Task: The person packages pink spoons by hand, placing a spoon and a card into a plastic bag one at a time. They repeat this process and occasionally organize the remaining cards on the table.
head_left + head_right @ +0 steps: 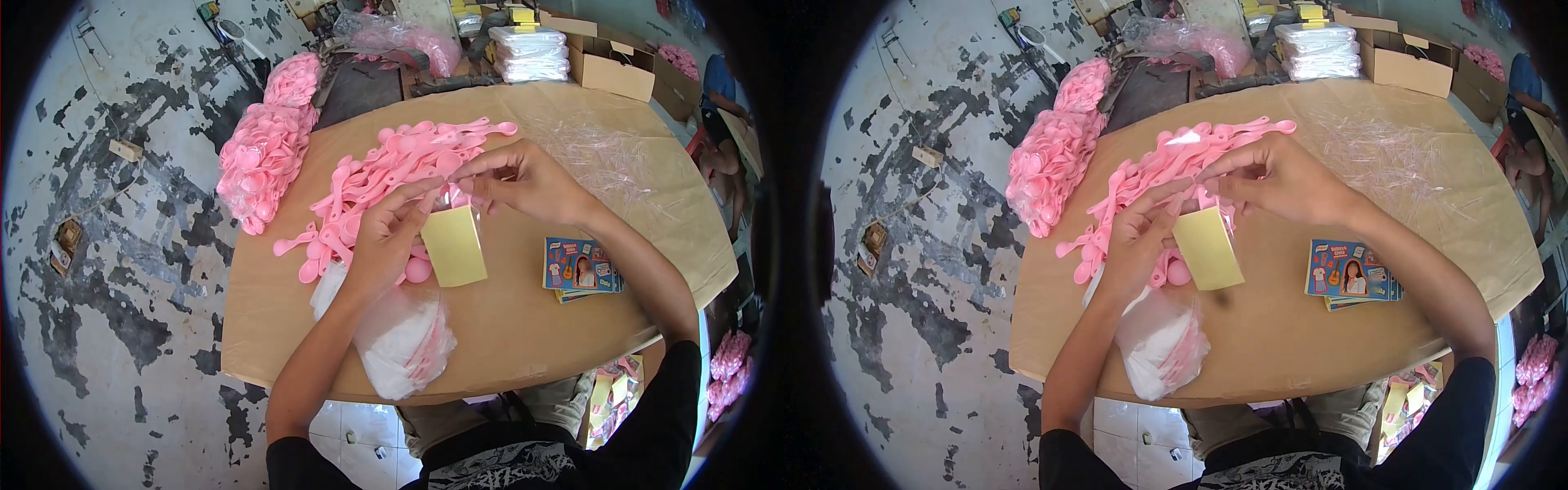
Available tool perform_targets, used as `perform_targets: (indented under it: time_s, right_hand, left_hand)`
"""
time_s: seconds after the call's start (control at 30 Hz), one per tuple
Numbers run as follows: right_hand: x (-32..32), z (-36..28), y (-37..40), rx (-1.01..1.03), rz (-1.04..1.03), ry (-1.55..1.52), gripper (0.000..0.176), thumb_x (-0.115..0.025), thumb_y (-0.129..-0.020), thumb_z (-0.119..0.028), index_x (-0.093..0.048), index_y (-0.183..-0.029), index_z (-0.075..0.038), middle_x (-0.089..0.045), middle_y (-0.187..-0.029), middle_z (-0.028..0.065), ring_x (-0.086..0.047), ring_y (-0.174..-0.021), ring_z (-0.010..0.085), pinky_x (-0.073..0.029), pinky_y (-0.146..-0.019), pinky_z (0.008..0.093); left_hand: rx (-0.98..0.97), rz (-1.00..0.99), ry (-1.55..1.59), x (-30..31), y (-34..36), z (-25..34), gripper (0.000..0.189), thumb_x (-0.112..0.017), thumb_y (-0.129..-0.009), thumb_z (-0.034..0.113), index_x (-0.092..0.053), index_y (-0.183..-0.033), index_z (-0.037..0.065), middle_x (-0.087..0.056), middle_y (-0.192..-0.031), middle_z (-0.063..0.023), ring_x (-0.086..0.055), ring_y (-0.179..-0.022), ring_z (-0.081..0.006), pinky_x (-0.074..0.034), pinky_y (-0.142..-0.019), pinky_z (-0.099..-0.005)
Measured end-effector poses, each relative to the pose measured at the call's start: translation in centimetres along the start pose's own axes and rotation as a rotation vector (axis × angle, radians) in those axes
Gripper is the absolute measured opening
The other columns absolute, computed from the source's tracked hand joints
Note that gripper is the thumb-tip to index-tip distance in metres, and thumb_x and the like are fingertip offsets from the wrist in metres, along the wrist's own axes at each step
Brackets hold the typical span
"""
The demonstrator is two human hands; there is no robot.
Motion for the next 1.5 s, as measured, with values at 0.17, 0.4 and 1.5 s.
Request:
perform_targets:
  time_s: [0.17,0.4,1.5]
  right_hand:
    - [0.5,0.4,-0.2,0.156,-0.011,0.130,0.021,-0.063,-0.088,-0.001,-0.071,-0.107,-0.005,-0.066,-0.087,0.0018,-0.060,-0.080,0.0093,-0.050,-0.070,0.0266]
    - [0.8,-0.7,0.2,0.530,-0.159,0.390,0.030,-0.066,-0.073,0.006,-0.075,-0.095,-0.011,-0.069,-0.088,0.0060,-0.060,-0.085,0.0211,-0.046,-0.080,0.0345]
    - [-1.7,-4.5,2.1,-0.009,-0.162,0.445,0.047,-0.072,-0.079,-0.004,-0.055,-0.123,-0.008,-0.066,-0.078,0.0107,-0.066,-0.077,0.0178,-0.050,-0.066,0.0275]
  left_hand:
    - [-0.100,-0.008,-0.042,-0.3,0.1,0.5,0.025,-0.050,-0.099,0.012,-0.056,-0.121,0.002,-0.065,-0.103,-0.0088,-0.065,-0.090,-0.0125,-0.055,-0.071,-0.0254]
    - [-0.192,-0.144,-0.219,0.5,-0.3,0.0,0.024,-0.044,-0.096,-0.002,-0.057,-0.115,0.002,-0.063,-0.108,-0.0071,-0.063,-0.095,-0.0109,-0.052,-0.078,-0.0246]
    - [-0.311,-0.210,-0.124,0.8,0.6,0.7,0.033,-0.071,-0.077,-0.011,-0.044,-0.086,0.005,-0.053,-0.088,-0.0021,-0.058,-0.083,-0.0068,-0.054,-0.072,-0.0220]
Point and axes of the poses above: each hand's wrist, its own y-axis away from the middle knuckle, its own x-axis out of the back of the hand, z = x × y, the point moved 4 cm from there along -y, towards the middle knuckle
